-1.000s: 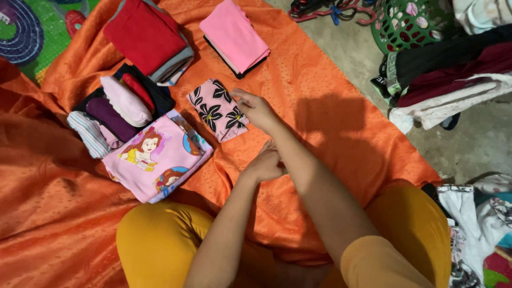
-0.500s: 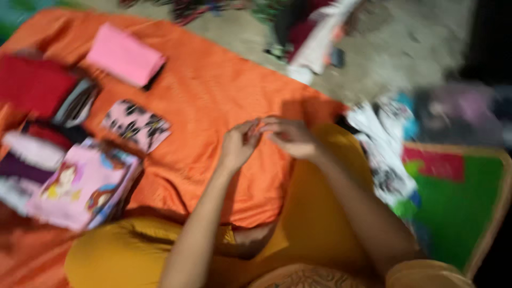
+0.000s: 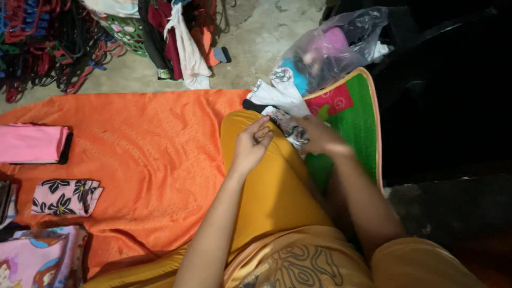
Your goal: The person sits on a mat and folds several small garments, including a pink floral top, a white and black top, and a patterned garment. Each item is unfolded, smoothed, and folded into a compact rectangle, then placed in a growing stack on the mat.
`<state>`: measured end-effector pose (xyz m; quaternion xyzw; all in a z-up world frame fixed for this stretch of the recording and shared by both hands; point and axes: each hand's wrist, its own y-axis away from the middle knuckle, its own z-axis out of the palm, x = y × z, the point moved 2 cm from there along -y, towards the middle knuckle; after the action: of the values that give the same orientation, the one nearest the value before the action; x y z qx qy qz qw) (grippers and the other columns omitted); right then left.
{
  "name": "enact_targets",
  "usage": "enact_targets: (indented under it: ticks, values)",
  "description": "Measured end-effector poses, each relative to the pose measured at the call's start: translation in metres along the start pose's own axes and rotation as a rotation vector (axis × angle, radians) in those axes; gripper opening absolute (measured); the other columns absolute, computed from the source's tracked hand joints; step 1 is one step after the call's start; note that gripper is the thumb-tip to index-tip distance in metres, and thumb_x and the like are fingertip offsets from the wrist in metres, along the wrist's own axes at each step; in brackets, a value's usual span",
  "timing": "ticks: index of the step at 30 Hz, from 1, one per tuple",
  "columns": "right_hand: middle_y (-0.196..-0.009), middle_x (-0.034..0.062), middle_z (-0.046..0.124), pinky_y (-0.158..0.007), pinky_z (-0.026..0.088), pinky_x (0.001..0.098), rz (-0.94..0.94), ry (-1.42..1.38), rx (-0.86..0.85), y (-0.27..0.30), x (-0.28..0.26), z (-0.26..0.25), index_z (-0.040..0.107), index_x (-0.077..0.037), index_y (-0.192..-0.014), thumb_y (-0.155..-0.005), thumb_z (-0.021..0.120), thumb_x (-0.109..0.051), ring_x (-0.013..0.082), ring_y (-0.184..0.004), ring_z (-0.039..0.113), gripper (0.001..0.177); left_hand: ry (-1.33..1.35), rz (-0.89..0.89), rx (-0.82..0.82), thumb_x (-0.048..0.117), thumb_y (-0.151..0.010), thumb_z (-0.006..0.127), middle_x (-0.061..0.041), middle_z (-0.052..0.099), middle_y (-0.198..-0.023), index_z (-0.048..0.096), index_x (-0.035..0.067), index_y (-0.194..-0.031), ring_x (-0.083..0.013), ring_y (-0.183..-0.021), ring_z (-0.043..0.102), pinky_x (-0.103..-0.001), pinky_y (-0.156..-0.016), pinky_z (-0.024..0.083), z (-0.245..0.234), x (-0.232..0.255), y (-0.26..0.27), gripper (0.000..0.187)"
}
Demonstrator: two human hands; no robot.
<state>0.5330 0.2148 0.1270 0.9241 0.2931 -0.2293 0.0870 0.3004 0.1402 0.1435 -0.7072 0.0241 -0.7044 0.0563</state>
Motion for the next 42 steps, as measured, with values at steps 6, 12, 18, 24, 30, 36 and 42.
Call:
enact_targets:
  ticks: [6,12,18,24,30,36,42]
  values:
    - [-0.113,0.0139,0.069,-0.095,0.051,0.0444,0.132,0.112,0.114,-0.006,-0.006,0.006,0.077,-0.013,-0.106,-0.073,0.084,-0.014,0.0363,-0.109,0.065,0.034,0.113,-0.105,0.045,0.001,-0.094,0.064,-0.015,0.064,-0.137,0.056,-0.003,-0.14,-0.0168,-0.112,0.07,-0.025,-0.095,0.054,-0.014,-0.012,0.018,0.047]
    - [-0.11,0.0122,0.073,-0.095,0.053,0.0437,0.217,0.17,0.148,-0.009,0.0,-0.037,0.079,-0.013,-0.103,-0.072,0.081,-0.008,0.0335,-0.107,0.067,0.031,0.081,-0.16,0.142,0.005,-0.095,0.067,-0.015,0.069,-0.131,0.06,-0.002,-0.138,-0.0143,-0.108,0.069,-0.025,-0.092,0.054,-0.032,0.009,0.03,0.044]
    - [-0.12,0.0146,0.074,-0.095,0.056,0.0424,-0.157,-0.298,0.306,-0.05,-0.006,0.003,0.076,-0.01,-0.115,-0.081,0.067,-0.011,0.0328,-0.107,0.072,0.035,0.085,-0.181,0.143,0.004,-0.093,0.067,-0.015,0.069,-0.131,0.061,-0.001,-0.138,-0.0138,-0.107,0.068,-0.026,-0.092,0.054,-0.028,0.011,0.03,0.045]
    - [-0.091,0.0292,0.071,-0.082,0.056,0.0502,0.278,0.071,0.323,-0.081,0.029,0.086,0.075,0.001,-0.091,-0.09,0.07,-0.026,0.0446,-0.09,0.07,0.027,0.103,-0.184,0.129,0.004,-0.094,0.065,-0.013,0.067,-0.133,0.058,-0.001,-0.138,-0.0126,-0.11,0.069,-0.025,-0.095,0.053,-0.035,0.011,0.034,0.045]
    - [-0.081,0.0215,0.068,-0.064,0.052,0.0446,0.02,-0.131,0.798,-0.059,-0.007,0.019,0.072,-0.001,-0.089,-0.095,0.071,-0.019,0.0385,-0.071,0.065,0.019,0.12,-0.163,0.227,0.005,-0.094,0.066,-0.012,0.07,-0.128,0.061,-0.003,-0.136,-0.0128,-0.108,0.068,-0.025,-0.093,0.054,-0.05,0.022,0.031,0.043]
    - [-0.101,0.002,0.067,-0.075,0.045,0.025,-0.337,-1.119,0.579,-0.049,-0.122,-0.053,0.062,-0.002,-0.117,-0.109,0.056,0.0,0.0067,-0.084,0.056,0.01,0.276,0.028,0.185,0.007,-0.092,0.07,-0.004,0.063,-0.124,0.054,0.001,-0.135,-0.0105,-0.105,0.066,-0.025,-0.091,0.055,-0.043,0.076,0.028,0.047]
    - [-0.099,0.003,0.069,-0.081,0.056,0.0248,-0.399,-1.069,0.361,-0.062,-0.246,-0.051,0.062,0.0,-0.117,-0.101,0.061,0.008,0.008,-0.09,0.065,0.018,0.019,0.183,0.445,0.007,-0.1,0.066,-0.006,0.068,-0.105,0.064,-0.003,-0.123,-0.0112,-0.094,0.065,-0.027,-0.082,0.056,-0.075,0.131,0.043,0.025]
